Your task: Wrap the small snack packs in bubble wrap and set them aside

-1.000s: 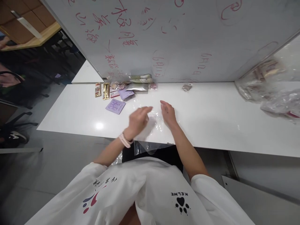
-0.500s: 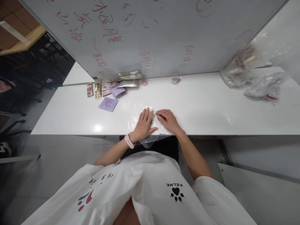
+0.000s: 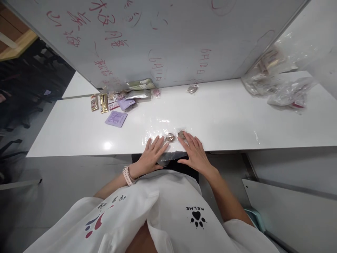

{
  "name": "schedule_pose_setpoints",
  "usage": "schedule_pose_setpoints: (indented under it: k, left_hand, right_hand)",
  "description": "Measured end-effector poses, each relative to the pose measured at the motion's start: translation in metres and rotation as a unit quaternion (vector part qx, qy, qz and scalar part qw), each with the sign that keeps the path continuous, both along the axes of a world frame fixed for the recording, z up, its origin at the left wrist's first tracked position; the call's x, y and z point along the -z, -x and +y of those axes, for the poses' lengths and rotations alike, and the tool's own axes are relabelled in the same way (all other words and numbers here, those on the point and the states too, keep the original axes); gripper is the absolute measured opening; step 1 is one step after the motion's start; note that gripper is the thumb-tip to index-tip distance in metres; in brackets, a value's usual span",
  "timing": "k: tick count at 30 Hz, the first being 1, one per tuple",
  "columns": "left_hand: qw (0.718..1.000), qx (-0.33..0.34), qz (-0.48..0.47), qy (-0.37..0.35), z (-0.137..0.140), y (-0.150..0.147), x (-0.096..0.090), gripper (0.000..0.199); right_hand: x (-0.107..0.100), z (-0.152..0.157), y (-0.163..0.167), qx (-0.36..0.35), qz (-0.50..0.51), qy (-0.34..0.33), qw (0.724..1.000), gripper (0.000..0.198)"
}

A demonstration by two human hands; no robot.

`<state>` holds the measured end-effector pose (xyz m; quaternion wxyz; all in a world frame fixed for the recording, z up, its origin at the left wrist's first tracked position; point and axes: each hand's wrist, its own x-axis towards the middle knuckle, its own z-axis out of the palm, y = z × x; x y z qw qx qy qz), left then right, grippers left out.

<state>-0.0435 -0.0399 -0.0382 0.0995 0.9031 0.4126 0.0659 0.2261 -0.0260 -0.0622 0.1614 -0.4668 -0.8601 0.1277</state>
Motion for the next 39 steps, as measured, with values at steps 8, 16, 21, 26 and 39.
schedule_pose_setpoints:
  k: [8, 16, 21, 26, 39]
  left_hand:
    - [0.984, -0.135, -0.094, -0.074, -0.012, 0.065, 0.025, 0.044]
    - [0.934, -0.246, -0.256, -0.042, -0.011, 0.101, -0.003, 0.021]
    - [0.901, -0.282, -0.325, 0.052, 0.0, 0.106, -0.009, 0.018]
    - [0.876, -0.383, -0.288, 0.061, 0.015, 0.099, -0.004, 0.031]
    - [0.894, -0.423, -0.116, -0.094, 0.038, 0.086, 0.021, 0.04]
  right_hand:
    - [-0.002, -0.011, 0.0, 0.01, 0.027, 0.022, 0.999, 0.072]
    - [0.006, -0.008, 0.021, 0.031, 0.026, -0.02, 0.999, 0.058]
    - [0.003, -0.006, 0.013, 0.027, 0.064, -0.003, 0.998, 0.045]
    - [-0.005, -0.003, -0.002, 0.081, 0.113, 0.008, 0.99, 0.038]
    - [-0.039, 0.032, -0.039, 0.141, -0.121, 0.01, 0.983, 0.034]
